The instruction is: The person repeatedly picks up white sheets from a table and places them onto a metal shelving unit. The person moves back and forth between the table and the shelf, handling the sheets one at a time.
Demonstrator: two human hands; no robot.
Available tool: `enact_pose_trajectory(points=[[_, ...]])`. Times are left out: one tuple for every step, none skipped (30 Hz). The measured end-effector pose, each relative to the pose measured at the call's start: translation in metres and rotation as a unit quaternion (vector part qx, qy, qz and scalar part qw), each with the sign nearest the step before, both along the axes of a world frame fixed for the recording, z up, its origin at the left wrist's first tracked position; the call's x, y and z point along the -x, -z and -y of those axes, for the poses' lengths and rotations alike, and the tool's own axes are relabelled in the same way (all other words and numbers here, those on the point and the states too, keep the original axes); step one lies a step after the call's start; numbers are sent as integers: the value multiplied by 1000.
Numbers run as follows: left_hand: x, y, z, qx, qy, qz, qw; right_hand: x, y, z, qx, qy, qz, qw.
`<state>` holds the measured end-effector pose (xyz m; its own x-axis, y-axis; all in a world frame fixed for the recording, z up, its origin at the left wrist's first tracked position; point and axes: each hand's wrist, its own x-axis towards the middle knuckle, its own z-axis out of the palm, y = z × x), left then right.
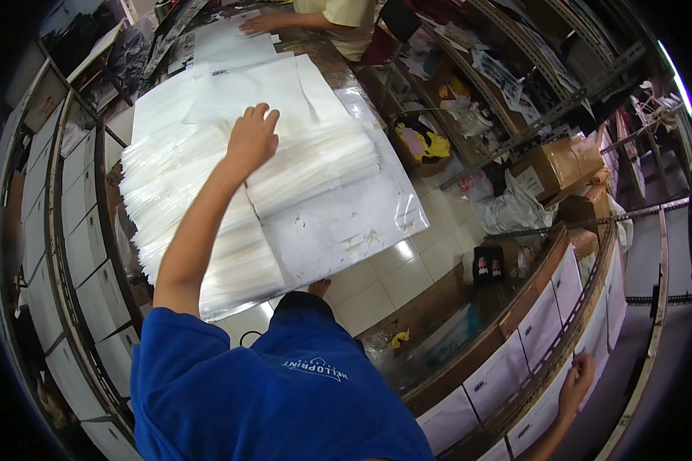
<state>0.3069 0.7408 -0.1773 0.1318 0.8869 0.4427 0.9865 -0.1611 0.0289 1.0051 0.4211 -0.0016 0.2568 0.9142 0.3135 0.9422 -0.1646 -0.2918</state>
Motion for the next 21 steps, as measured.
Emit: enact_pose_trajectory(points=[[16,5,-21,40,-21,-41,998,10,-1,-24,20,-27,5,999],[25,11,-40,81,-37,-80,993,27,-3,-47,42,-51,12,998],[30,15,-54,125,-40,-120,984,42,-4,-66,63,-75,18,995],[35,18,-67,169,-41,-161,971,54,-1,-83,65,-62,29,996],[40,21,-76,212,-42,-202,955,66,2,-96,63,-87,37,994],[45,23,-83,268,-44,-214,938,77,4,-109,60,-112,44,991],[50,26,-91,322,-43,-226,918,85,7,-118,57,-134,52,988],[55,28,-97,374,-42,-238,895,92,11,-126,57,-142,50,987],[58,31,-101,382,-34,-246,890,101,11,-130,73,-132,27,988],[62,31,-103,389,-25,-258,884,111,12,-133,89,-119,1,989],[67,33,-104,396,-15,-269,878,116,13,-137,105,-105,-25,989],[73,38,-108,385,-10,-261,885,116,16,-140,109,-112,-30,987],[80,42,-110,374,-5,-254,892,114,23,-144,113,-118,-35,986],[81,40,-114,358,-8,-238,903,111,29,-147,113,-115,-41,986],[76,33,-118,336,-5,-225,915,116,33,-153,113,-125,-62,984],[77,27,-117,264,0,-189,946,126,37,-165,110,-133,-84,981],[75,24,-121,213,7,-124,969,135,45,-178,98,-149,-110,978],[56,7,-125,205,12,-79,975,149,47,-191,86,-170,-149,970],[36,-5,-129,150,64,-6,987,150,63,-200,119,-169,-137,969],[9,-28,-126,147,107,19,983,162,75,-212,121,-201,-141,962],[-10,-38,-124,130,152,100,975,175,91,-228,140,-237,-206,939]])
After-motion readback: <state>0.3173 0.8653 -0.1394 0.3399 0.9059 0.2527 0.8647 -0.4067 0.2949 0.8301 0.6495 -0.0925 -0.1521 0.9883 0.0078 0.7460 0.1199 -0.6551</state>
